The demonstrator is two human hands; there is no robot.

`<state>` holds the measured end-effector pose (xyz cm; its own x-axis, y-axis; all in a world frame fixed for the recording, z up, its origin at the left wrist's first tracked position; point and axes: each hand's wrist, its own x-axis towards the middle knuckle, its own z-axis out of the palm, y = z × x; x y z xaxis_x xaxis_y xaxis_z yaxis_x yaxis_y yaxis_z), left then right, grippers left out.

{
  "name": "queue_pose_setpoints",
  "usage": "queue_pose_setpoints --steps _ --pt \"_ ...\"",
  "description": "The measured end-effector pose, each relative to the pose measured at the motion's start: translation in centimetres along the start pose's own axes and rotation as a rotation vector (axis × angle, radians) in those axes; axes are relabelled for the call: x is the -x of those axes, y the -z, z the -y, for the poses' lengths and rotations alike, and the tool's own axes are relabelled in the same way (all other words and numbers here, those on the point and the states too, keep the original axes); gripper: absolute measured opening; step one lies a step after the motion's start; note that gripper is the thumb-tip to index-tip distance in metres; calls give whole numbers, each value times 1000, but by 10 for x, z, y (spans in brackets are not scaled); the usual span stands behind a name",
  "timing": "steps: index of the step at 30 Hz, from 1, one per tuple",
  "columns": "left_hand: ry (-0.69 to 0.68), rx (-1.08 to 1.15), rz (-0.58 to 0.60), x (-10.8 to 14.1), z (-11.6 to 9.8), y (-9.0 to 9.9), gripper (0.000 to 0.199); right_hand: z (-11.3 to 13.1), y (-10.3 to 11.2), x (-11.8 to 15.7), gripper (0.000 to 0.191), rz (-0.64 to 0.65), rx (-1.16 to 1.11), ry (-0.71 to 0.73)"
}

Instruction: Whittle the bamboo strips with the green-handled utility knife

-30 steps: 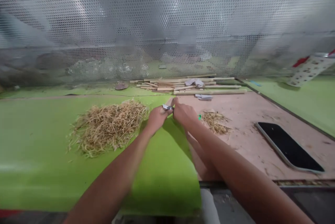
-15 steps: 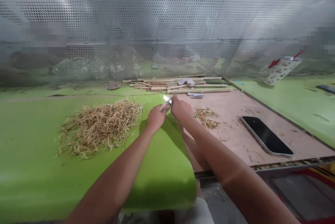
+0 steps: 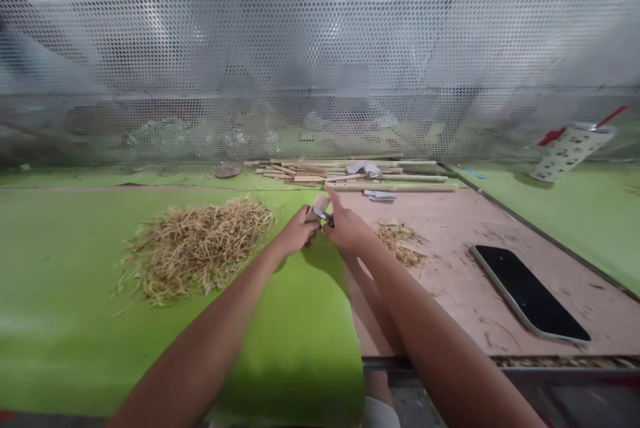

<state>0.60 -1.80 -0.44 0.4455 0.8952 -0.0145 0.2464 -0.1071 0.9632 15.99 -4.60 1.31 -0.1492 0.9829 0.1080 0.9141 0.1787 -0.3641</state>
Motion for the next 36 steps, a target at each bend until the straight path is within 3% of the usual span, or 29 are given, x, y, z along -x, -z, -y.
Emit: queue_pose_setpoints --steps 4,7,14,26,29,34,36 --pt "-70 -108 51 5 -4 -3 30 2 1 1 88 30 10 35" --pt "-85 -183 -31 7 -5 -7 36 3 1 -1 80 42 26 47" --pt "-90 -261 -172 6 7 -9 39 18 -3 -3 40 8 108 -113" --pt "-54 -368 -290 5 -1 -19 44 27 -4 2 26 -62 151 -217" --pt "-67 -316 -254 6 -3 -20 41 22 -1 1 27 -59 113 -201" --pt "-53 -259 -133 7 -5 -14 31 6 -1 1 65 -2 45 -44" --pt "-52 -211 -83 8 -7 -11 28 3 -2 1 68 21 64 -8"
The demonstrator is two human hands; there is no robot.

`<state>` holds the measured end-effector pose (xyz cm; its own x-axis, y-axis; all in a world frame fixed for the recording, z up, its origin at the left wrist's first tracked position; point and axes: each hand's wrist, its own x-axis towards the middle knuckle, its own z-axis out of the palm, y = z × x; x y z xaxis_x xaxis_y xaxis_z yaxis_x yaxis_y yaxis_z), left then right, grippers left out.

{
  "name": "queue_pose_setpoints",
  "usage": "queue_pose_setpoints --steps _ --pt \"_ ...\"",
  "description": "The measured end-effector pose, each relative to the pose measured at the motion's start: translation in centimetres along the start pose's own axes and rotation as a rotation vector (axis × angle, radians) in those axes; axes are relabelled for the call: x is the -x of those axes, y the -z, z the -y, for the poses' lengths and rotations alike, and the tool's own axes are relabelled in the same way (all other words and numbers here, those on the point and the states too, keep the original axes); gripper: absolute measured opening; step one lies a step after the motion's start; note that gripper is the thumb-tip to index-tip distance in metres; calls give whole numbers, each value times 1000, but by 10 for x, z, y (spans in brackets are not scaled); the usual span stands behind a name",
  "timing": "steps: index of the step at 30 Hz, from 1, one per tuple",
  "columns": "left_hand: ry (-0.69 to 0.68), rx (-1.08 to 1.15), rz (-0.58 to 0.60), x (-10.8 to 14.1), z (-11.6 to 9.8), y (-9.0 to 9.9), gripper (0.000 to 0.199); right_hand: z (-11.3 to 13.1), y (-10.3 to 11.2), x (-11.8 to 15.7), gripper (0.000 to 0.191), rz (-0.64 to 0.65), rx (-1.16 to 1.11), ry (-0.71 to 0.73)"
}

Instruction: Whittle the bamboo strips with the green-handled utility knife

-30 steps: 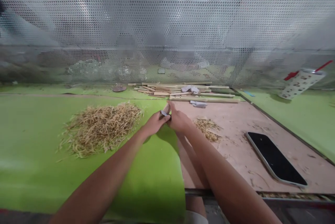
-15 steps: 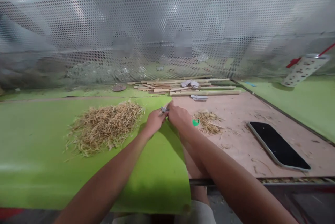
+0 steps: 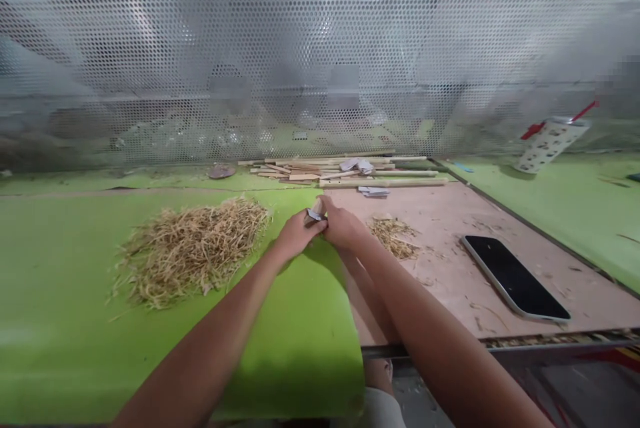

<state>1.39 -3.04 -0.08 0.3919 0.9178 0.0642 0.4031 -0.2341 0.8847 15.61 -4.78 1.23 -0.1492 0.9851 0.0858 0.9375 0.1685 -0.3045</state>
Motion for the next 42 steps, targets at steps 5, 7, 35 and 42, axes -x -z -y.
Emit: queue_pose_setpoints --steps 5,7,35,42 --pt "50 18 80 3 -2 5 22 0 -3 -1 43 -13 54 50" --pt "39 -16 78 5 -3 5 22 0 -5 -1 39 -22 53 65" --pt "75 155 -42 2 7 8 35 2 -4 -3 50 -63 7 -58" --pt "9 147 8 1 10 11 37 -1 -7 0 74 50 47 102"
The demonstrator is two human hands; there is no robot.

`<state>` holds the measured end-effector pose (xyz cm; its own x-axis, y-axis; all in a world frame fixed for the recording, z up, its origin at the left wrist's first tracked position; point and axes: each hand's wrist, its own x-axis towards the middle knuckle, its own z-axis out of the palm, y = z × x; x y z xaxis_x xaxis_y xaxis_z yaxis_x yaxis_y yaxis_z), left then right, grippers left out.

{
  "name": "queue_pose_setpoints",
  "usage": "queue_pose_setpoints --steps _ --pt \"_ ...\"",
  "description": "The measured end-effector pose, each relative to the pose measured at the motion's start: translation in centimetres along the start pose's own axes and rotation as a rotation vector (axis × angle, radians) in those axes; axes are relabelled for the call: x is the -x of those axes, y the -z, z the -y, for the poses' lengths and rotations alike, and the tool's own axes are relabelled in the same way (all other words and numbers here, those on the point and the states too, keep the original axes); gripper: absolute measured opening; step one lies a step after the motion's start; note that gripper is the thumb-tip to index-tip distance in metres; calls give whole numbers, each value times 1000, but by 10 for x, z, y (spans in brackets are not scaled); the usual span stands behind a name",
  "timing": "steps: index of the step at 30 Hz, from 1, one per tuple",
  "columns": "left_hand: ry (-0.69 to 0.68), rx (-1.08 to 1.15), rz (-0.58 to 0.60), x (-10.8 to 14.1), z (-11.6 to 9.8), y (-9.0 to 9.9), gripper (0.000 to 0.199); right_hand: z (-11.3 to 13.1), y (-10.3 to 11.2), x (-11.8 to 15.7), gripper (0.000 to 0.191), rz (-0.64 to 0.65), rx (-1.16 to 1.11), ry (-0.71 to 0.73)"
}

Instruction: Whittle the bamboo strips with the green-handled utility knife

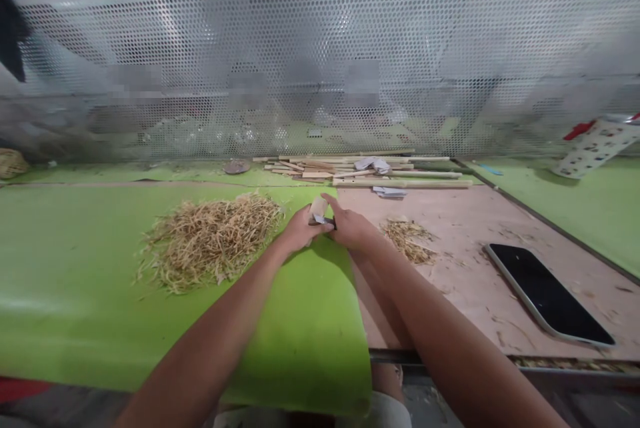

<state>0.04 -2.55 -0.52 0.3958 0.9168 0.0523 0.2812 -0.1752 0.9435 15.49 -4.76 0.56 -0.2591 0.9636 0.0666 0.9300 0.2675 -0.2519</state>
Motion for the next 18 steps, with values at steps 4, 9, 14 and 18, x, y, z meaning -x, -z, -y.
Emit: queue_pose_setpoints --steps 4,9,14,18 --pt "-17 -116 -66 -1 3 -3 36 11 3 -1 57 -20 48 -138" --pt "-10 -208 -103 0 1 -3 32 16 2 -1 42 -31 90 -207" --pt "6 -264 -145 1 -1 -7 26 19 0 -2 34 -42 103 -231" --pt "23 -267 -182 1 -2 -9 29 22 -1 -4 31 -65 79 -248"
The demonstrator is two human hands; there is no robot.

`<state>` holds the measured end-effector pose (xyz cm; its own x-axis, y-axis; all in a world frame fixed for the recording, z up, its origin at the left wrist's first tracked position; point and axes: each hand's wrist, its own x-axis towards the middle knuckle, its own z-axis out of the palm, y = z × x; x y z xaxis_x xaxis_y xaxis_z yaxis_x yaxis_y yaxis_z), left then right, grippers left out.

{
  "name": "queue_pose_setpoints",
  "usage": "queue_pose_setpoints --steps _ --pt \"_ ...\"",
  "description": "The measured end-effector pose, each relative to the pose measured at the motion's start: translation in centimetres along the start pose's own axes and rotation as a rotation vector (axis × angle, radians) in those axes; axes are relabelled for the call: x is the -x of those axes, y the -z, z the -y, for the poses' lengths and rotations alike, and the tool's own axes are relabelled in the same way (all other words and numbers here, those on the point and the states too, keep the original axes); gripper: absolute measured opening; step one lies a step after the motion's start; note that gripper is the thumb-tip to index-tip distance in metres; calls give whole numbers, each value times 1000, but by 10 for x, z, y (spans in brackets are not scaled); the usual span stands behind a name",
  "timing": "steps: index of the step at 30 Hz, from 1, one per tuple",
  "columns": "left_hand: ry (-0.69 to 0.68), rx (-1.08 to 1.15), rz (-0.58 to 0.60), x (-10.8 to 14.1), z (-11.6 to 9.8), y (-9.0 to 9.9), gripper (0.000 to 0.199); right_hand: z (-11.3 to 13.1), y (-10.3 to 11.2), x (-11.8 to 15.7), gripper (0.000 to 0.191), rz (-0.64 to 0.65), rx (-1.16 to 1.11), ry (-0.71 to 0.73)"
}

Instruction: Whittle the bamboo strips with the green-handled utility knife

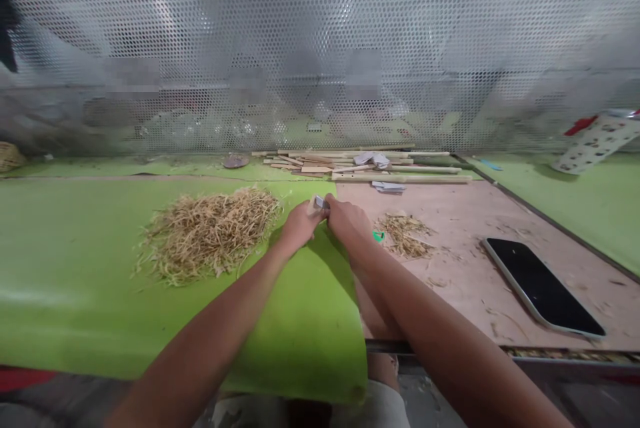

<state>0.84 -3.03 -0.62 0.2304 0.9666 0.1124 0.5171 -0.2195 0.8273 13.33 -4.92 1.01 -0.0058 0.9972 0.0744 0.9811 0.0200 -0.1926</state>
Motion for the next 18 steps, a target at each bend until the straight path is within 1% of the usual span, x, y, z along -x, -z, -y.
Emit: queue_pose_setpoints --steps 2,3,6,8,10,14,18 --pt "25 62 33 0 0 2 28 -1 0 -1 34 1 -31 -3" --pt "33 98 54 0 1 4 28 -2 0 -1 39 4 -51 11" --pt "22 176 129 -1 2 9 32 -10 0 -1 60 35 -92 125" --pt "-2 174 158 -2 2 10 34 -14 1 0 66 55 -90 202" --pt "-17 140 147 -2 2 10 34 -15 2 1 61 59 -74 201" --pt "-9 80 83 -1 -1 8 28 -9 7 4 46 35 -6 77" --pt "26 54 58 0 -4 5 30 -2 9 8 38 11 16 31"
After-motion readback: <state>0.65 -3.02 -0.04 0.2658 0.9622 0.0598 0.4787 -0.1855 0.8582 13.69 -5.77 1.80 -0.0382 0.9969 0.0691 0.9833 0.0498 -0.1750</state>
